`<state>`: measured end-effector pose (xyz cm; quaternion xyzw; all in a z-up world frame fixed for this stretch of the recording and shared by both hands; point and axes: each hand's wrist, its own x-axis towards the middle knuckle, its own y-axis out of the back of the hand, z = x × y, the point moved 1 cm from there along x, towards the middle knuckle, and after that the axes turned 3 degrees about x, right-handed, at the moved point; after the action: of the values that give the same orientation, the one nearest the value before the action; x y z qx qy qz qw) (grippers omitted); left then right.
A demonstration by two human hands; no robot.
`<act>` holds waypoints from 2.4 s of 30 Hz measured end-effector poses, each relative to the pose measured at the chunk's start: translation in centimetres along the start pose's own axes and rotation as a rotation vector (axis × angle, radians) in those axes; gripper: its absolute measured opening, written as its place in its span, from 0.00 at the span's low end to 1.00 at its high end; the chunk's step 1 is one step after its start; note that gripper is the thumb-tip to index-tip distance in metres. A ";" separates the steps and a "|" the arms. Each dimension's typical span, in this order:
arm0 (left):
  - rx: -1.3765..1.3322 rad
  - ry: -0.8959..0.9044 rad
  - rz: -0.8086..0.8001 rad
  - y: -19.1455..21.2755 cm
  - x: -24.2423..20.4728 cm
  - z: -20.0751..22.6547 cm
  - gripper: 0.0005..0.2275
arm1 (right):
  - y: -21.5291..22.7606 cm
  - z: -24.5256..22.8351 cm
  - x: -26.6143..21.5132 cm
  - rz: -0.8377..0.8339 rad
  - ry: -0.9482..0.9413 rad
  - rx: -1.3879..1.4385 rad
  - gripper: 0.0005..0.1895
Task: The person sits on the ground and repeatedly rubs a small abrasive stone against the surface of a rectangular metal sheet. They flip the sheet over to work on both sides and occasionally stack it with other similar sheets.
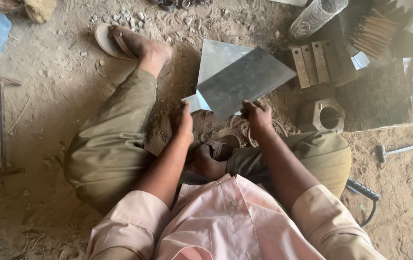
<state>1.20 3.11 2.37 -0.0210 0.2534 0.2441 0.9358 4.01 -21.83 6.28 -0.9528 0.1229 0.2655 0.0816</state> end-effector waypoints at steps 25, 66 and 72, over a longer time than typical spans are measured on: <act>-0.034 0.141 -0.300 -2.2 2.7 -9.1 0.08 | 4.9 0.2 7.2 0.133 0.765 -0.801 0.08; 1.071 -0.484 -0.099 0.3 -4.0 -0.8 0.05 | -4.5 2.3 -1.8 -0.546 0.828 -1.295 0.30; 1.039 -0.423 -0.137 0.6 -4.5 0.0 0.09 | -4.6 2.5 -1.7 -0.539 0.825 -1.289 0.30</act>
<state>-2.45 1.61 4.56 0.4755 0.1454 0.0249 0.8673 2.61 -16.57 5.48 -0.8305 -0.2678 -0.1173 -0.4741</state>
